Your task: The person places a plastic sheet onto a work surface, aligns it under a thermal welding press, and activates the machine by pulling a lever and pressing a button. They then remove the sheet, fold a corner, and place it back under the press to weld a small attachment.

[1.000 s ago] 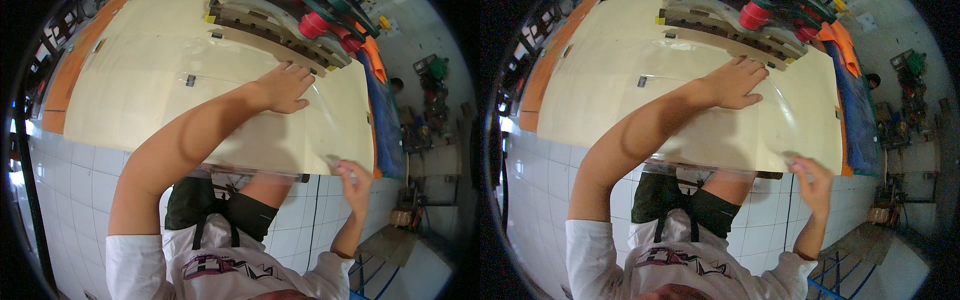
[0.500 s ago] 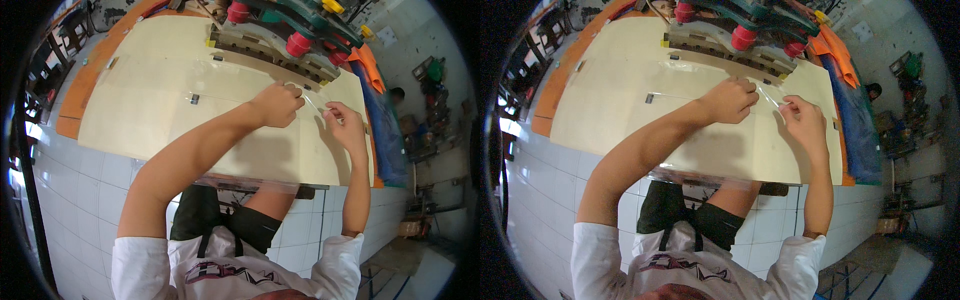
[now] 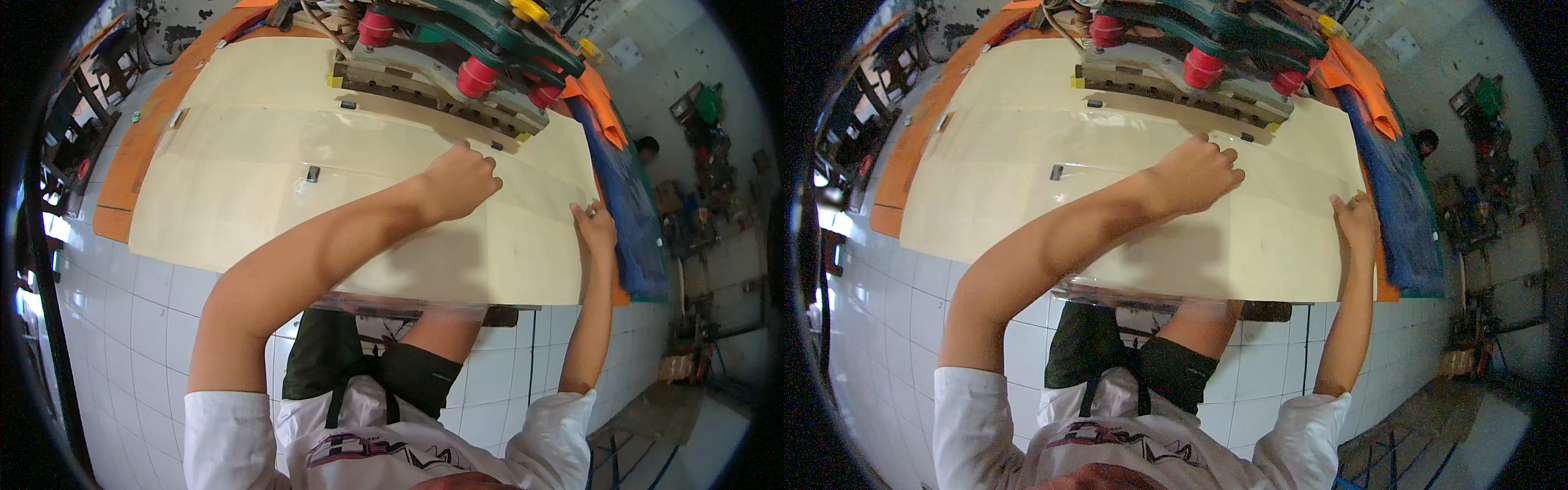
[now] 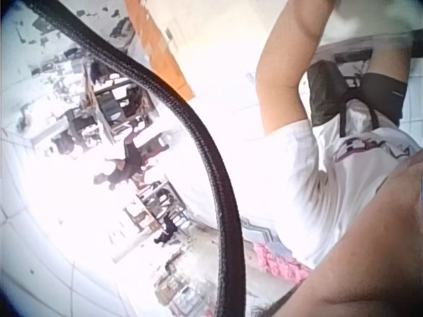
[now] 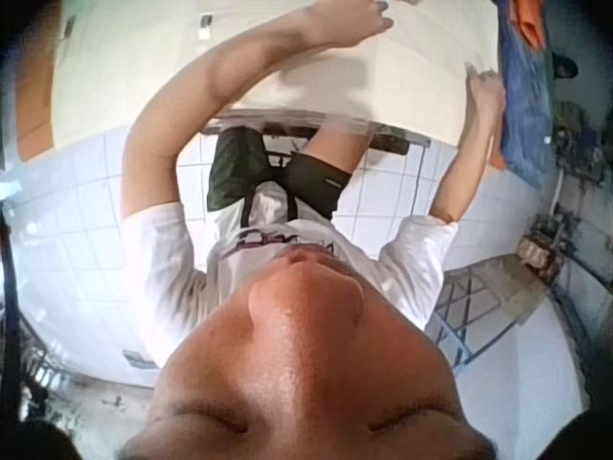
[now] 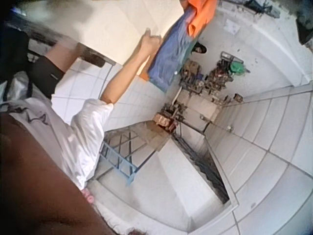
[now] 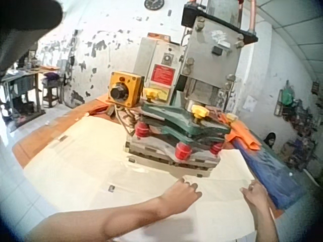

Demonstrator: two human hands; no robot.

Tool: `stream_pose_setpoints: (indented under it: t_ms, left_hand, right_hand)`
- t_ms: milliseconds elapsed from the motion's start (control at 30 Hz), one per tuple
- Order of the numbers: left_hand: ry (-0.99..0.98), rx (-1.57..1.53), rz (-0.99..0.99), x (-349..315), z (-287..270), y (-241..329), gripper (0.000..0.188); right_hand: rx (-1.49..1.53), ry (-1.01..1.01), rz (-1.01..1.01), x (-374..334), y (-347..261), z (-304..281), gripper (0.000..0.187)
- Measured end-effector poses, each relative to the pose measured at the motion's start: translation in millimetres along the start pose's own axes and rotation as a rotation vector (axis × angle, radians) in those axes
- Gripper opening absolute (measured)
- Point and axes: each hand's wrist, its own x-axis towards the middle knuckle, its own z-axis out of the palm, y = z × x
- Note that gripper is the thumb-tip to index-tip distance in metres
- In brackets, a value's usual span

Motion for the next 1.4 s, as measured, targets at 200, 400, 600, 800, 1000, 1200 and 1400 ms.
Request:
stream_pose_setpoints:
  t_ms: [200,400,600,800,1000,1200,1400]
  left_hand:
    - [-0.209,-0.08,-0.045,-5,-29,25,0.037]
    - [-0.188,-0.008,-0.119,-32,-15,44,0.059]
    - [-0.19,-0.063,-0.224,-47,-22,62,0.071]
    - [-0.176,-0.171,-0.208,-67,-9,64,0.078]
    - [0.168,-0.246,-0.199,-80,-4,66,0.068]
    - [0.327,-0.225,-0.159,-80,-7,66,0.042]
    - [0.073,-0.234,-0.145,-80,-33,73,0.029]
  right_hand:
    - [0.38,-0.214,-0.051,36,45,25,0.039]
    - [1.021,-0.379,0.154,-22,-43,-53,0.021]
    - [1.33,-0.601,-0.244,-70,-160,-120,0.027]
    - [1.345,-0.731,-0.961,-96,-224,-103,0.057]
    - [0.592,-0.681,-1.16,-53,-238,-35,0.052]
    - [0.512,-0.509,-1.135,-53,-251,14,0.054]
    - [0.54,-0.279,-1.12,-67,-253,33,0.057]
